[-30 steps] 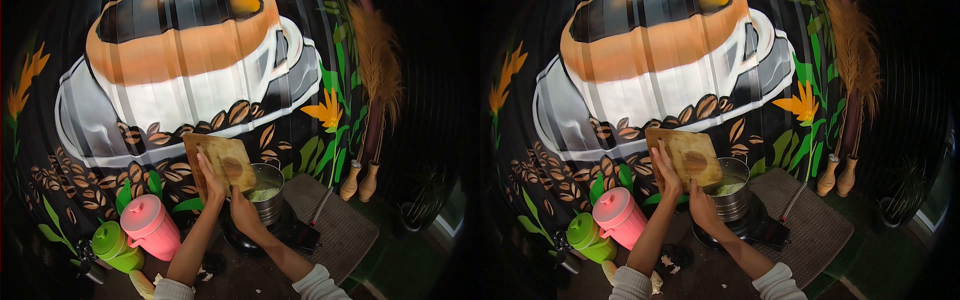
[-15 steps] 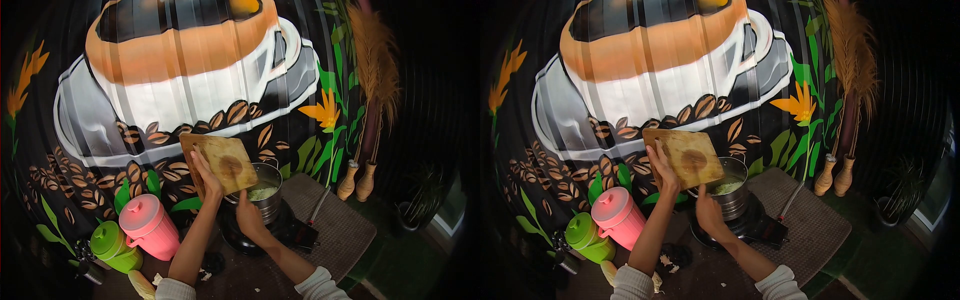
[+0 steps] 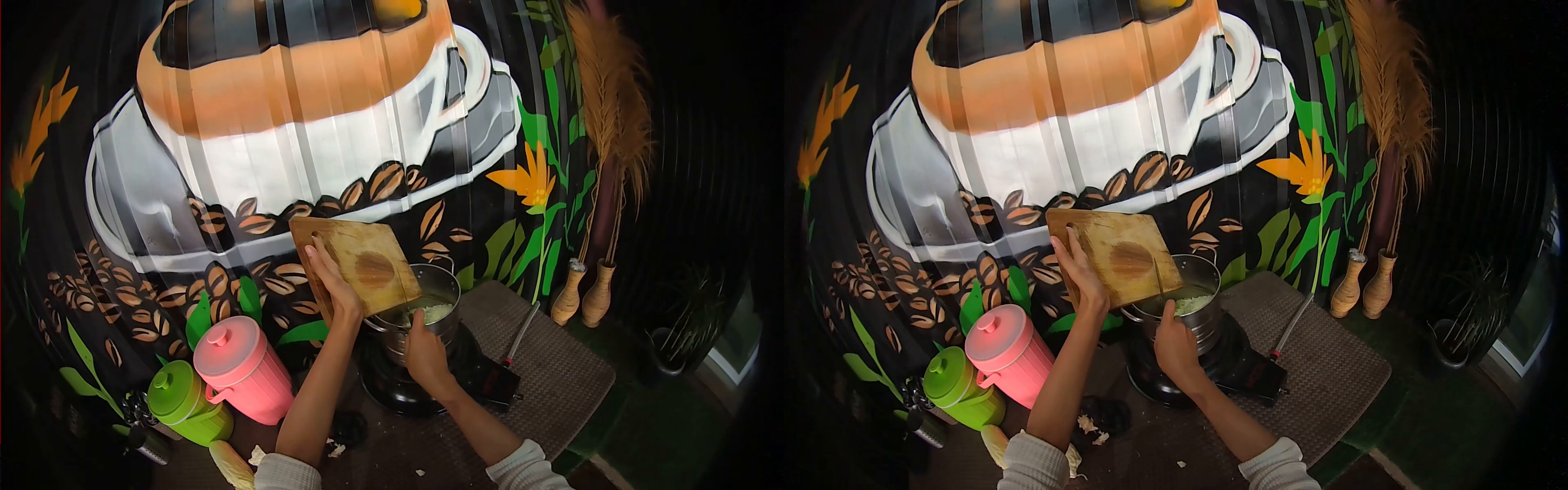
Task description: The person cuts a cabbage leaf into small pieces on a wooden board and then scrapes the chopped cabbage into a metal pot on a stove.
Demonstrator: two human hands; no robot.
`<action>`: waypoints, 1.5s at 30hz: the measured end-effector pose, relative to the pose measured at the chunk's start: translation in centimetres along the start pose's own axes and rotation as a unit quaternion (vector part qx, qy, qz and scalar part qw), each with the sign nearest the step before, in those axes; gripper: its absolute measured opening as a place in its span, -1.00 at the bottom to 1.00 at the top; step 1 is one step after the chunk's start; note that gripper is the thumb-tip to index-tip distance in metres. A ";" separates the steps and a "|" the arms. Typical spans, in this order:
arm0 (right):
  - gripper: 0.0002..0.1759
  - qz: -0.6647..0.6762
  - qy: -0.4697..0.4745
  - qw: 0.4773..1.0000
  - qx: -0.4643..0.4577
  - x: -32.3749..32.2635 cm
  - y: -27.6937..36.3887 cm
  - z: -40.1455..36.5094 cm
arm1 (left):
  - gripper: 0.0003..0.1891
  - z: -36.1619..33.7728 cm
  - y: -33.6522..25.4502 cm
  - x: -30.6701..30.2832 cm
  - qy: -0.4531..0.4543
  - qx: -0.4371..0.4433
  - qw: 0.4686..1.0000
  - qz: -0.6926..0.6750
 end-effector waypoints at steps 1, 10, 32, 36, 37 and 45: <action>-0.64 0.035 -0.005 0.999 0.002 -0.6 0.3 -0.1 | -0.05 0.3 0.2 -0.1 0.000 0.001 1.000 0.000; -0.64 0.040 0.016 0.999 0.032 0.1 -3.1 1.3 | -0.11 -0.2 -1.9 -0.6 -0.018 0.000 1.000 -0.012; -0.64 0.012 0.003 0.999 0.031 -1.1 -2.0 0.6 | 0.03 -0.8 -4.9 -4.1 0.042 0.002 0.999 -0.009; -0.72 0.045 0.015 0.993 -0.110 -1.7 2.2 -0.1 | 0.03 -1.5 -5.6 -4.2 0.056 -0.002 0.998 -0.017; -0.72 0.045 0.016 0.993 -0.110 -1.8 2.5 0.1 | 0.05 -1.7 -5.8 -4.2 0.073 0.008 0.997 -0.018; -0.73 0.160 -0.141 0.974 0.078 -4.5 -2.2 -1.1 | 0.10 -0.8 -9.0 -10.9 0.055 -0.135 0.963 -0.226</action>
Point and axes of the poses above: each hand's wrist, its own z-axis towards the middle knuckle, its own x-axis out of the palm, y = z × x, the point moved 3 cm from there along z, towards the middle knuckle, and after that the axes turned 6 degrees about -y, right-handed, at the moved point
